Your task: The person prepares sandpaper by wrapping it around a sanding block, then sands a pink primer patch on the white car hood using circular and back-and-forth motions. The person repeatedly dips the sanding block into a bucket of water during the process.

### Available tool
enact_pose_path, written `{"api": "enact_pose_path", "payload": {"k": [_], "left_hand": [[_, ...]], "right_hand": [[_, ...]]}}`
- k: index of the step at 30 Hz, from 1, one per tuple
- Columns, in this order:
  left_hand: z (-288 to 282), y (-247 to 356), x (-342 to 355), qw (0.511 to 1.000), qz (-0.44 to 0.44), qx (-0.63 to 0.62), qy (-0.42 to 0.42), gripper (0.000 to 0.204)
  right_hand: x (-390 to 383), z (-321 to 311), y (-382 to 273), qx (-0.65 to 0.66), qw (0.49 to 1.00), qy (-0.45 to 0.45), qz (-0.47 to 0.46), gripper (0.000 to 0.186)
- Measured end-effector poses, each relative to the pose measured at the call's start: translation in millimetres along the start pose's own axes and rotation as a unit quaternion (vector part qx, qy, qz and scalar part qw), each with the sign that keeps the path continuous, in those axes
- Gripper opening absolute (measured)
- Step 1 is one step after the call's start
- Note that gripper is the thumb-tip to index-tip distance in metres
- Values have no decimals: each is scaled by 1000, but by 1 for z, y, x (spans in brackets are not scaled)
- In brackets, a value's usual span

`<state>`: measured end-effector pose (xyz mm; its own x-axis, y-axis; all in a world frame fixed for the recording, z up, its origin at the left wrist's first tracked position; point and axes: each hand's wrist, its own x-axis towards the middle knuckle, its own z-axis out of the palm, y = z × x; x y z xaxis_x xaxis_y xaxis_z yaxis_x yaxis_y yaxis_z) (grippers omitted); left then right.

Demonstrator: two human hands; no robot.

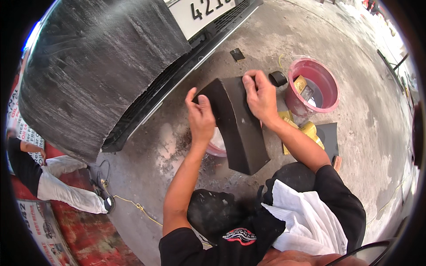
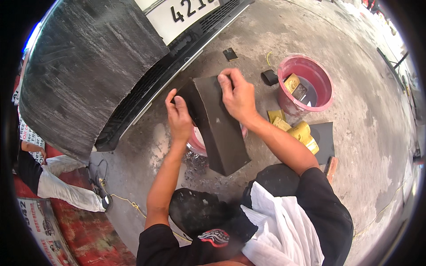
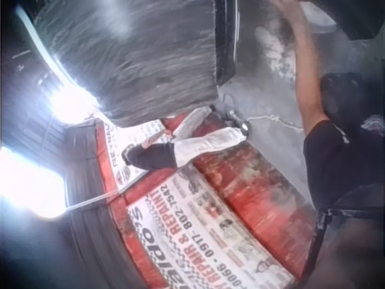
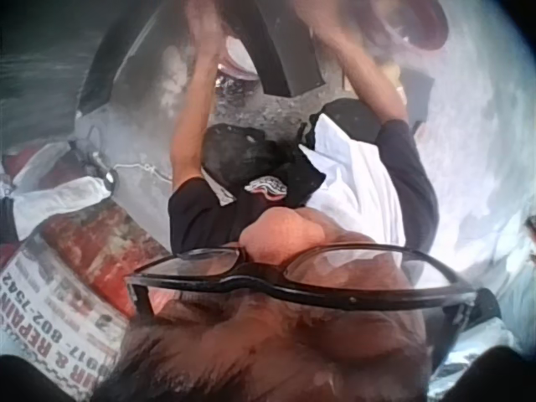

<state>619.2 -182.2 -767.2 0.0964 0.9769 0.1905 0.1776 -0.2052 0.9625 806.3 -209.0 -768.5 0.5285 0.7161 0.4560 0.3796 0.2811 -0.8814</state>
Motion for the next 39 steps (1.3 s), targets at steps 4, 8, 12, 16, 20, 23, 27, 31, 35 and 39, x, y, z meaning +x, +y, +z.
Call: {"api": "enact_pose_path", "payload": {"k": [4, 8, 12, 16, 20, 23, 27, 31, 35, 39], "left_hand": [[-29, -22, 8, 856, -232, -417, -198, 60], [-30, -55, 10, 851, -223, -385, -279, 46], [-12, -36, -1, 883, -214, -364, -203, 25], [-14, -41, 12, 970, -8, -241, -19, 24], [-12, -36, 10, 985, 110, 64, 113, 32], [-19, -26, 1, 973, 141, 134, 122, 34], [-16, -27, 3, 974, 163, 120, 103, 35], [-8, -27, 2, 970, 157, 107, 153, 37], [0, -20, 5, 960, 171, 118, 190, 38], [3, -19, 5, 958, 157, 137, 199, 37]], "right_hand": [[22, -21, 15, -23, 997, 61, 51, 27], [31, -26, 36, -30, 994, 82, 60, 34], [30, -38, 35, 270, 920, -59, 278, 33], [4, -42, 40, 503, 739, -311, 323, 17], [-18, -14, 43, 438, 784, -298, 323, 34], [-4, -26, 52, 275, 866, -300, 289, 32], [-9, -17, 60, 165, 968, -157, 103, 31], [-22, -12, 31, 12, 999, -41, 4, 28], [-26, -11, 31, -17, 1000, -3, -26, 23], [-27, -8, 31, -13, 1000, 9, -25, 23]]}}
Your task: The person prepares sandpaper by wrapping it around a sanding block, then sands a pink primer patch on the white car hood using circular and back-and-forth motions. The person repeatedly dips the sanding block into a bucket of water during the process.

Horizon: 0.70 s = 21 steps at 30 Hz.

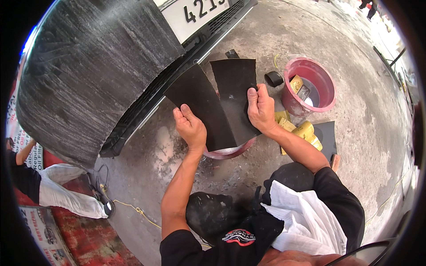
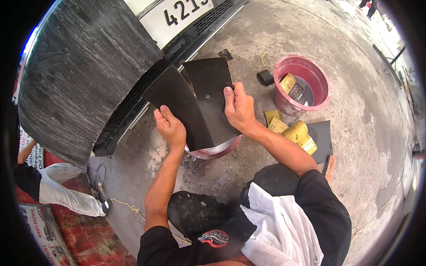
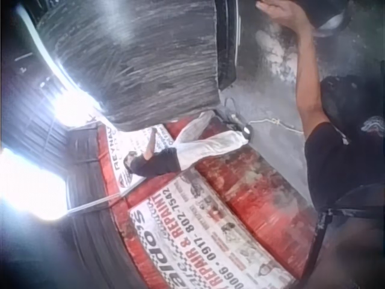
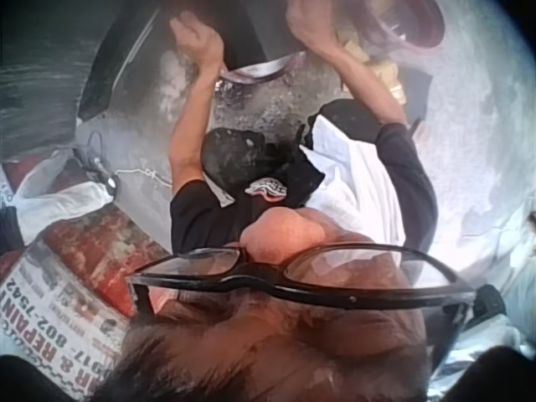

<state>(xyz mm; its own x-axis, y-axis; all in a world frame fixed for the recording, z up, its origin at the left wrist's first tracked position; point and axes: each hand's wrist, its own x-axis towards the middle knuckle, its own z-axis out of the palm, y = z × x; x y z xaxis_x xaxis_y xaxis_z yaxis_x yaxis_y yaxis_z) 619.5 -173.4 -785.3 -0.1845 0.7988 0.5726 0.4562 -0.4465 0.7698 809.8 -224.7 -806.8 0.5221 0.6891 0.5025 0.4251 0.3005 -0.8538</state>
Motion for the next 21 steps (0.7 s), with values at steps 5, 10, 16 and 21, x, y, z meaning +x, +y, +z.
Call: {"api": "enact_pose_path", "payload": {"k": [5, 10, 16, 21], "left_hand": [[3, -6, 3, 1000, 19, 8, 18, 38], [-29, -59, 43, 988, -42, 79, 125, 38], [3, -15, 4, 985, -76, -34, -151, 37], [9, -3, -7, 985, -61, -77, -145, 35]], "right_hand": [[2, 0, -2, -30, 999, 4, 16, 23], [63, -71, 68, -62, 959, 268, 72, 29], [28, -26, 3, 127, 986, -75, 83, 25], [-2, 9, 19, 165, 976, -97, 101, 31]]}}
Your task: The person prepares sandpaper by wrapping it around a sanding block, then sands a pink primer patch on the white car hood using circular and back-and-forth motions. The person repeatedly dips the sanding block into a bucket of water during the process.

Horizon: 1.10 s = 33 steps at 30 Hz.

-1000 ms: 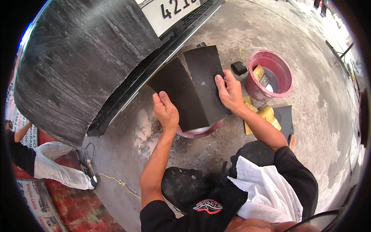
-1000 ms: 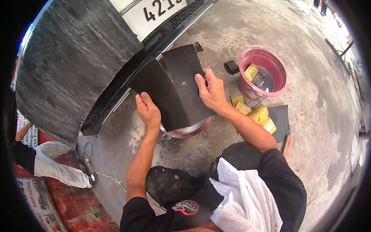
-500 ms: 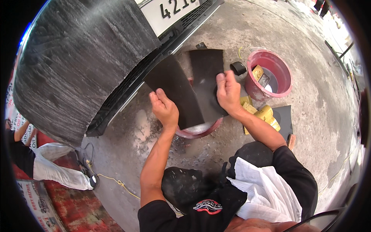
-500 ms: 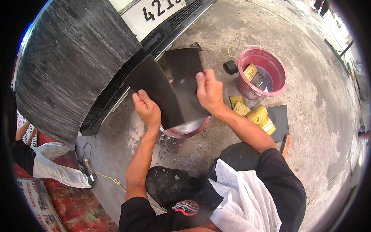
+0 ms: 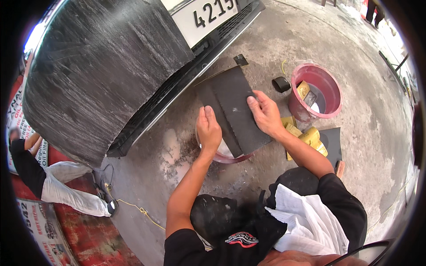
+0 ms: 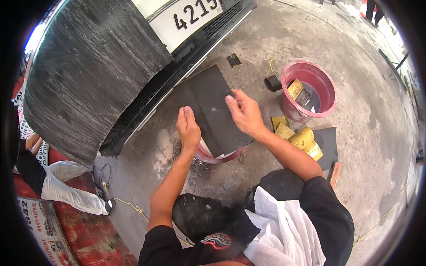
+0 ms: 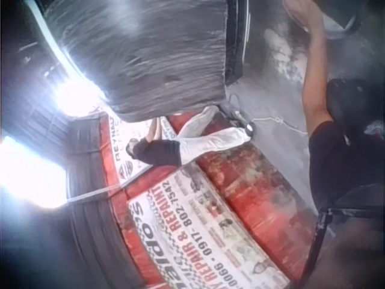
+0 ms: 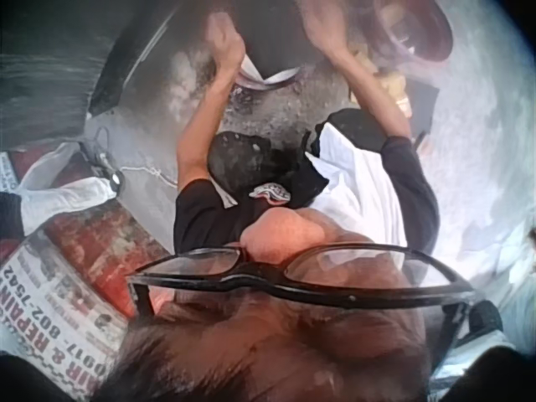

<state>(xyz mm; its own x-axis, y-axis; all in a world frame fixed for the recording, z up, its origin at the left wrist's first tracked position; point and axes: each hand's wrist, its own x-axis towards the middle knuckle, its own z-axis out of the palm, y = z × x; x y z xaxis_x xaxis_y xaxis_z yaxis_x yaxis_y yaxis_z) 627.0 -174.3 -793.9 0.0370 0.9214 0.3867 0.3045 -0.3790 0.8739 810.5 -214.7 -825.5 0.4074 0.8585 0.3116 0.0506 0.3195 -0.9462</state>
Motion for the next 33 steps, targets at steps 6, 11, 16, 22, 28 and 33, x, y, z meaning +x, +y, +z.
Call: {"api": "enact_pose_path", "payload": {"k": [6, 11, 16, 22, 28, 33], "left_hand": [[-19, -30, 13, 992, -69, -98, 32, 32], [-4, -29, -3, 995, -62, 79, -24, 41], [34, -35, -12, 999, -43, -4, -9, 41], [25, -31, -22, 964, -224, -142, 23, 41], [23, -10, -19, 977, -106, -63, -172, 128], [45, -34, -22, 920, -204, -278, -187, 71]], "right_hand": [[28, -64, -2, -169, 981, 90, 20, 28], [-2, 1, -11, -139, 988, -59, 15, 28], [-26, 6, -8, -181, 976, -118, 3, 32], [-34, 20, 17, -267, 942, -119, -162, 32], [-14, 0, -23, -246, 963, -113, 15, 22], [-18, -13, -13, -183, 906, -354, -141, 59]]}}
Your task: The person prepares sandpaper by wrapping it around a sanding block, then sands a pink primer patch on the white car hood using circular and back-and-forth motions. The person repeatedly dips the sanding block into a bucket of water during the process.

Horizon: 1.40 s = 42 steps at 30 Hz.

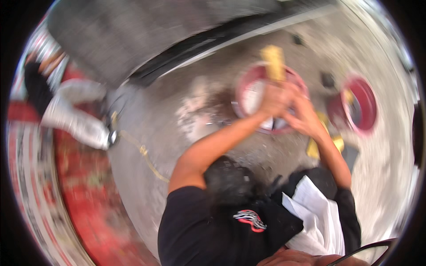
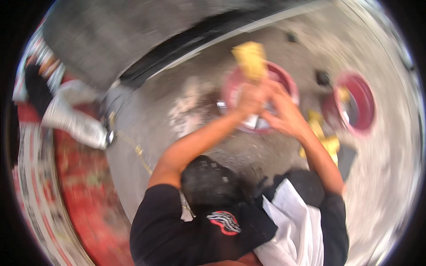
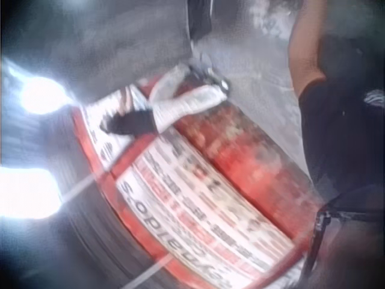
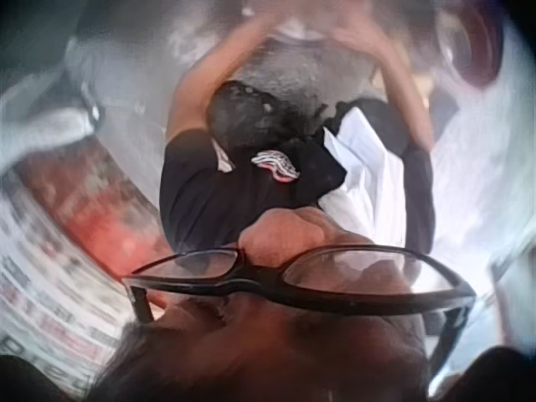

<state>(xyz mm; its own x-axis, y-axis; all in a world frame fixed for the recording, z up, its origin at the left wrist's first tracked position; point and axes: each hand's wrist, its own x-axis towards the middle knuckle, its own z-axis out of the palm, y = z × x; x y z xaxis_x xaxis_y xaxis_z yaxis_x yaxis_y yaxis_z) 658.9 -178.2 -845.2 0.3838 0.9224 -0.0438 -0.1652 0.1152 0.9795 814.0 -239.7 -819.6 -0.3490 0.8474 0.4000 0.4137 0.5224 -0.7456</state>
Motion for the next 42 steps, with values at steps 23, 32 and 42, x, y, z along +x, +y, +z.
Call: {"api": "enact_pose_path", "payload": {"k": [23, 32, 42], "left_hand": [[-75, -3, -8, 990, -134, -30, 46, 38], [-65, 13, -18, 990, -124, -27, 59, 37], [-63, 24, -20, 990, -91, -98, 40, 43]], "right_hand": [[-311, -47, 136, -302, 768, 134, 549, 29], [-242, 11, 178, -428, 791, -63, 432, 110], [-207, -25, 101, -331, 905, 199, 180, 104]]}}
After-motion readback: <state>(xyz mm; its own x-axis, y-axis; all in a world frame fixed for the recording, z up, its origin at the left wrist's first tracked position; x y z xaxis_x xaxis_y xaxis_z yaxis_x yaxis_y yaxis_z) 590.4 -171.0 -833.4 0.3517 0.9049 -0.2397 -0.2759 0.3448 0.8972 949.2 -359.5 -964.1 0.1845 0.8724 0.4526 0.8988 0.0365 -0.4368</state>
